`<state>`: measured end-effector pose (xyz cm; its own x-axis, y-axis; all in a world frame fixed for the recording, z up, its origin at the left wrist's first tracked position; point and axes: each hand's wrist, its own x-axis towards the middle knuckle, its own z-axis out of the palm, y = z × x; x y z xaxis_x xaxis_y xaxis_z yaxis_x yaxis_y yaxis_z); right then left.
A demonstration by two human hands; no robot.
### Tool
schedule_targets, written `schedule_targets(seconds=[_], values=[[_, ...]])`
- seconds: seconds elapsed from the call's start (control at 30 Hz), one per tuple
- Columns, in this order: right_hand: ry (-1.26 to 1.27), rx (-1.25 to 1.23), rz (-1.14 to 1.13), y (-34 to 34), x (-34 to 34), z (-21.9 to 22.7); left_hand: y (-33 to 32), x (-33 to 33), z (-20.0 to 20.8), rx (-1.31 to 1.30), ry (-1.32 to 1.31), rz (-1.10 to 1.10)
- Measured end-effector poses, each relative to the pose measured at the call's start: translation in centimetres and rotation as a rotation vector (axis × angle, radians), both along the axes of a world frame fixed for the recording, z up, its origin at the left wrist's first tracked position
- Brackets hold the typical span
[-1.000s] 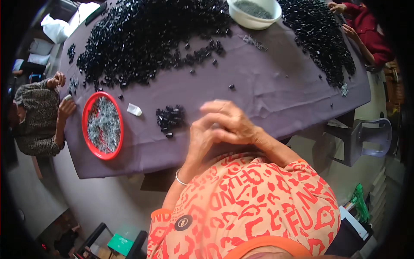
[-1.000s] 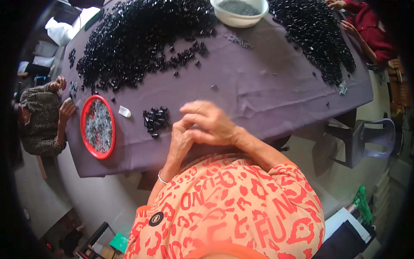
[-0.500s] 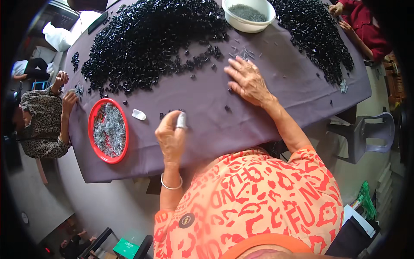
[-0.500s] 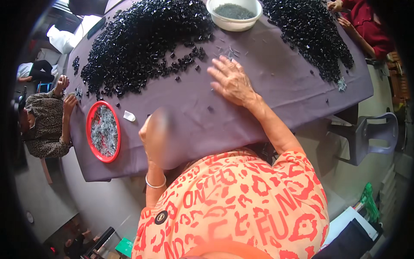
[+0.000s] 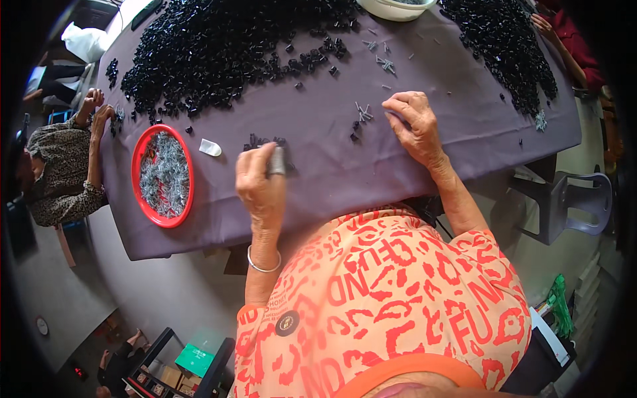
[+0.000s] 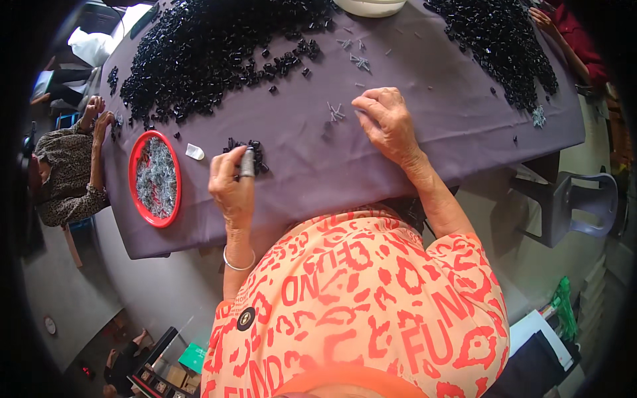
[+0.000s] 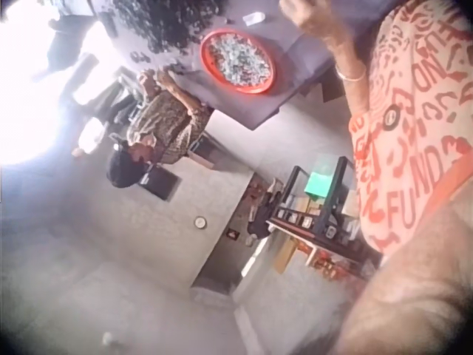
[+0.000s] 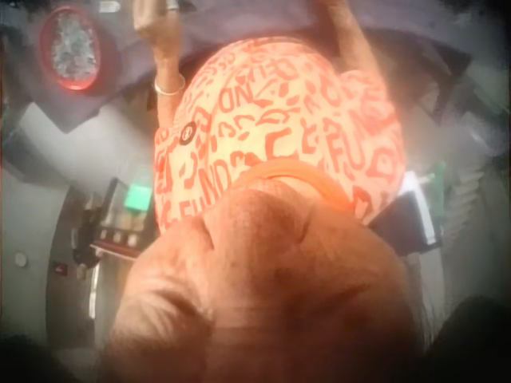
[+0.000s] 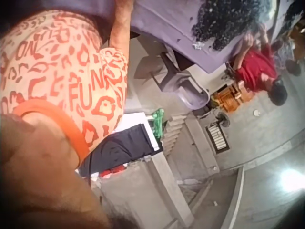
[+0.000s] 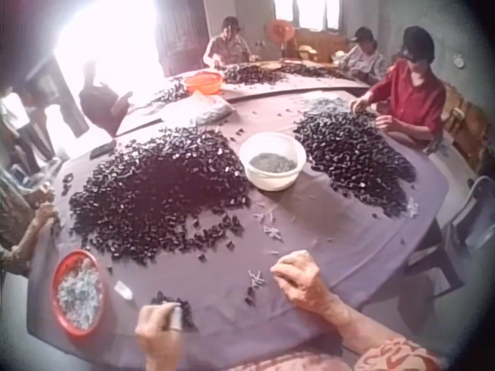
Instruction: The person assembles components by inserting small metal pins into plastic pieces by hand.
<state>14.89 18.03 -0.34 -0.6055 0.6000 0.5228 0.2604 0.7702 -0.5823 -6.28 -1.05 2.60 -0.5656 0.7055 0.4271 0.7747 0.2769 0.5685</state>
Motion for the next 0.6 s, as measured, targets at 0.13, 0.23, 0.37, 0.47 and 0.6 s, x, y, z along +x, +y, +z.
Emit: schedule_targets(seconds=[0.13, 0.23, 0.37, 0.47, 0.6], values=[[-0.027, 0.076, 0.048, 0.5, -2.5, 0.4, 1.9, 4.3, -0.5, -0.015, -0.124, -0.182], [-0.125, 0.084, 0.141, 1.5, -4.1, 0.2, 5.1, 6.2, -1.4, -0.022, -0.104, -0.242], [-0.289, 0.067, 0.21, 2.9, -3.9, -0.2, 5.7, 6.3, -2.5, -0.117, -0.083, -0.296], [-0.37, 0.068, 0.077, 3.4, -2.1, 0.0, 4.7, 5.6, -2.9, -0.111, -0.118, -0.274], [-0.266, 0.039, 0.041, 2.9, -0.7, 0.0, 3.6, 5.2, -3.3, -0.099, -0.248, -0.267]])
